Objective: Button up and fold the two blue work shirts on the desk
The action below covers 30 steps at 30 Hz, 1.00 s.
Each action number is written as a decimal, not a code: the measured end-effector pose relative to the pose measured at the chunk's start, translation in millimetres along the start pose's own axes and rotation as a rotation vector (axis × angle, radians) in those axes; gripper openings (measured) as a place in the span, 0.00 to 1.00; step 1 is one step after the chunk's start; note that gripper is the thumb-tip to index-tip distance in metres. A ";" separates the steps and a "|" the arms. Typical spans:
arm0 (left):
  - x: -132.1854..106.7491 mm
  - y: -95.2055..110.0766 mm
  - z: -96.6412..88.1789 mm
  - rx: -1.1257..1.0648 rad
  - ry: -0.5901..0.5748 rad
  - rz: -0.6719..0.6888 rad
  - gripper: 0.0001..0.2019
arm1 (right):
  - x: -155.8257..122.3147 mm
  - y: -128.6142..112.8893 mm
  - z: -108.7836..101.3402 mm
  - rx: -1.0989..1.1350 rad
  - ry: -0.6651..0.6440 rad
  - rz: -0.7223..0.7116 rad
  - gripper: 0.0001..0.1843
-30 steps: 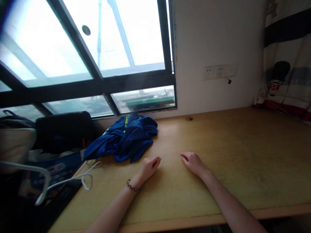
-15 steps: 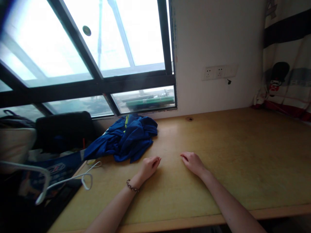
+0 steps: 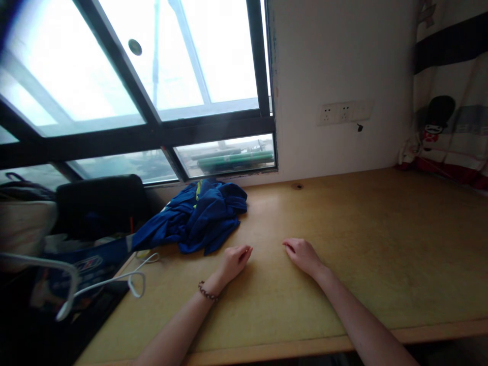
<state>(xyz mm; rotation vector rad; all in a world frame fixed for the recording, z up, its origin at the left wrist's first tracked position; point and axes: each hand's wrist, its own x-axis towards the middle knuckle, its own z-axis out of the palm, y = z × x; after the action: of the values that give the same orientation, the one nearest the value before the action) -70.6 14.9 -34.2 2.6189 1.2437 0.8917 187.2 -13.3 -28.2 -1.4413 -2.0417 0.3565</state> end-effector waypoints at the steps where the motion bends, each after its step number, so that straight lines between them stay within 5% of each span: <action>1: 0.0 0.0 0.1 0.000 0.000 -0.001 0.16 | -0.1 -0.4 -0.3 -0.001 0.001 0.001 0.13; 30: 0.3 1.6 -0.8 0.011 0.017 -0.003 0.15 | 0.0 -1.9 -2.7 0.000 -0.015 0.012 0.13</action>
<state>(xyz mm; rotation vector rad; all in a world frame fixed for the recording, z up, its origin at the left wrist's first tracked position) -69.8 13.9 -32.9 2.6232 1.2595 0.9106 187.5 -14.3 -25.1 -1.4556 -2.0454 0.3735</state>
